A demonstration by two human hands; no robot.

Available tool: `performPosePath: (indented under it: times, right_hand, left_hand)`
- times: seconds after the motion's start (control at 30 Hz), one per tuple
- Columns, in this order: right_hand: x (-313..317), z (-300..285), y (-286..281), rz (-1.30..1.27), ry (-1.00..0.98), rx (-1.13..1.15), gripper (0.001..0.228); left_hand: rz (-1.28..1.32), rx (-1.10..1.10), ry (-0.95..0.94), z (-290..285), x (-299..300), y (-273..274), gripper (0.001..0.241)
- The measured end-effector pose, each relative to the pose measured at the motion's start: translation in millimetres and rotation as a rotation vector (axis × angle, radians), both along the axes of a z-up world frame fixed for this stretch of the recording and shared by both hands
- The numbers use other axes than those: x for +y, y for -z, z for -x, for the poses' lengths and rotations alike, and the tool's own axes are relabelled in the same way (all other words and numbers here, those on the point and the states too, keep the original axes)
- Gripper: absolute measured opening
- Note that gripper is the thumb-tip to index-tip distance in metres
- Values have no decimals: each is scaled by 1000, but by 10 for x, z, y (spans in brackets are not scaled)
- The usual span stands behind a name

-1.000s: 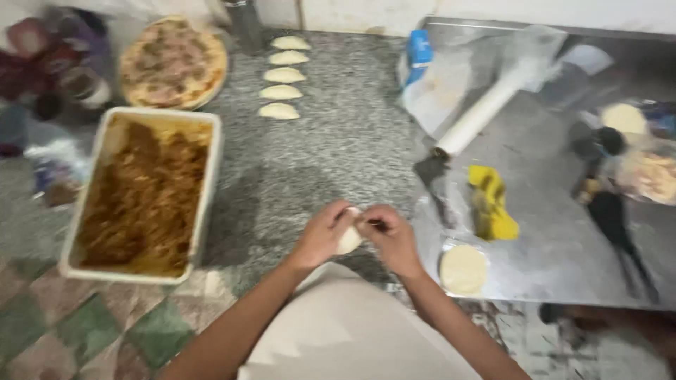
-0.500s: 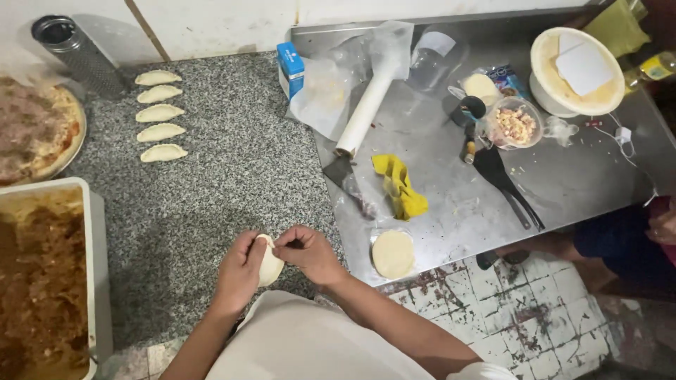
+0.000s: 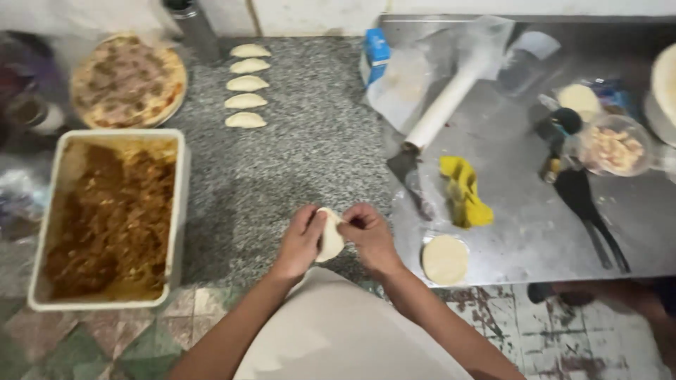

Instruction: Filling and sealing dough circles with meat mixture to make empanadas

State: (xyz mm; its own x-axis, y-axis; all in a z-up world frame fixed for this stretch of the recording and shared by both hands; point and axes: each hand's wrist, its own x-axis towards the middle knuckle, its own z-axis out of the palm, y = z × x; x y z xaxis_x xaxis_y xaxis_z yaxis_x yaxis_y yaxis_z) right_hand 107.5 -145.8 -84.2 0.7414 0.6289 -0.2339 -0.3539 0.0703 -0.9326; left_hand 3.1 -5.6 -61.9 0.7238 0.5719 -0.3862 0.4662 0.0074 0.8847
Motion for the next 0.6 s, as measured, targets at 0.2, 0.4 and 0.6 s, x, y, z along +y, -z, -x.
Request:
performPosePath:
  times: [0.2,0.4,0.6]
  right_hand:
    - [11,183,-323,65,-44,-31,13]
    - [30,111,-77,-7,14,-45,21]
    - [-17,108,-384,87,-17,-78,13]
  left_hand:
    - [-5,-155,-75,63,44,130,42]
    - [345,-318,-55,171,-104,-23,45]
    - [364,-307,-43,120,-79,-27,71]
